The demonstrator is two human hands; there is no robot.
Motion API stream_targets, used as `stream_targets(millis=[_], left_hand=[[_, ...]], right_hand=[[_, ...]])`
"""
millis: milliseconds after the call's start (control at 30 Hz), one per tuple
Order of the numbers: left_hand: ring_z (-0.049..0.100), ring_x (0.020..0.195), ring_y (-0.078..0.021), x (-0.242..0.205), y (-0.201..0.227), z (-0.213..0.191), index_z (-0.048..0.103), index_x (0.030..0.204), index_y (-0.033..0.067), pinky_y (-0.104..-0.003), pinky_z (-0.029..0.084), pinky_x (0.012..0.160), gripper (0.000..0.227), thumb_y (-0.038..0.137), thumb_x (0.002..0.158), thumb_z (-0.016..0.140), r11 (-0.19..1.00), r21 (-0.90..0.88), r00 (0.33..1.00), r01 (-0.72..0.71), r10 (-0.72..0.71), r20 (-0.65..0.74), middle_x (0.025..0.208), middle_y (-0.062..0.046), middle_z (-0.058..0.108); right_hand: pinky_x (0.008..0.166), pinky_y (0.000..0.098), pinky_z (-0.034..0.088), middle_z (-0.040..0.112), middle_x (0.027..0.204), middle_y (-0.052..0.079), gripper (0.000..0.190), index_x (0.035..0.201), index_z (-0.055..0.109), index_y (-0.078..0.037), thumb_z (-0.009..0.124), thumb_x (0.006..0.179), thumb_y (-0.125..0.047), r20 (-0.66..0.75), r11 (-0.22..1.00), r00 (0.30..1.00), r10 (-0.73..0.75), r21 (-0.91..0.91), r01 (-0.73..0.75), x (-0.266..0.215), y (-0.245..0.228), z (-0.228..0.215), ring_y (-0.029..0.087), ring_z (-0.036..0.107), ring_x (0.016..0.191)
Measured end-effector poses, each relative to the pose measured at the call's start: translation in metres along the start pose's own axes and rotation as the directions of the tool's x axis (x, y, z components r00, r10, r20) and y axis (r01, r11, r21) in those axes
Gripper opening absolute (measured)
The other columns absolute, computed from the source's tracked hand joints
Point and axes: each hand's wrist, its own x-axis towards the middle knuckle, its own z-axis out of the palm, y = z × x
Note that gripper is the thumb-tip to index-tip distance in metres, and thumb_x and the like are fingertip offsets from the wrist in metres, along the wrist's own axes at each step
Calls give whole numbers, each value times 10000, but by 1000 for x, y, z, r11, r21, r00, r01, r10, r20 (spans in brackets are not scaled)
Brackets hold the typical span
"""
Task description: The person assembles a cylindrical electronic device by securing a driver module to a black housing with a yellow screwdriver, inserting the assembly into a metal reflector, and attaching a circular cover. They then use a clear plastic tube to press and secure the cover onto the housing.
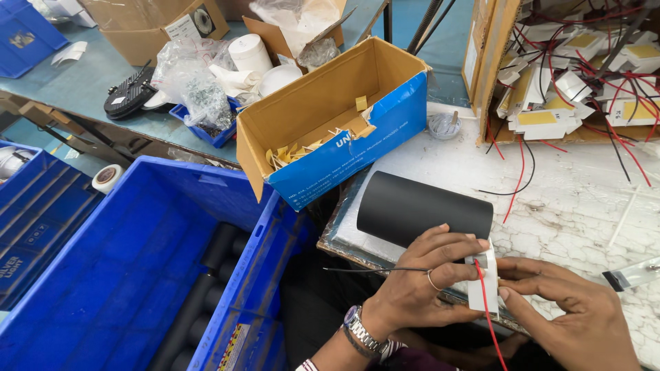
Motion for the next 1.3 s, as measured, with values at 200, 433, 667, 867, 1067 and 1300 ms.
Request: stream_targets(millis=[200,433,667,867,1067,1300], left_hand=[[591,1416,-228,0,0,1,606,1193,182,-438,391,1243,475,344,846,886,1000,13,1000,-9,9,2,1457,-37,624],[576,1376,-227,0,2,1,610,1200,183,-442,380,1250,478,337,843,888,1000,13,1000,-6,6,0,1452,-35,624],[583,1400,-221,-1,2,2,615,1195,184,-440,372,1258,472,343,845,889,1000,22,1000,0,0,-2,1449,-31,625],[578,1405,-213,-3,-1,5,616,1205,181,-436,367,1268,490,347,834,890,1000,2,1000,7,-7,-4,1455,-31,626],[575,1372,-206,-2,4,3,609,1193,184,-437,379,1268,474,355,854,893,1000,-6,1000,19,-19,-4,1454,-36,639],[566,1386,-228,-5,-2,4,606,1218,179,-447,371,1266,510,359,836,893,999,-30,1000,26,-26,5,1474,-46,617]], right_hand=[[765,319,627,803,1074,78,176,874,824,-49,828,730,-150,-84,990,990,109,-81,-116,2,-20,5,175,791,922],[806,291,599,782,1116,54,199,888,796,-74,825,713,-163,-146,984,984,-98,-164,73,2,-24,9,164,771,977],[805,303,603,779,1125,72,195,879,798,-62,815,703,-141,-146,982,987,-66,-182,39,3,-26,8,174,771,971],[795,295,610,794,1089,57,161,861,795,-62,814,723,-144,-129,987,990,-55,-158,35,3,-14,8,157,783,925],[819,310,595,829,1112,51,204,976,850,-93,809,784,-145,-12,999,1000,-6,-53,5,6,8,2,169,763,989],[868,311,612,798,1166,79,253,1037,826,-99,808,791,-161,-3,988,990,-144,-59,143,-2,10,-2,185,778,1059]])
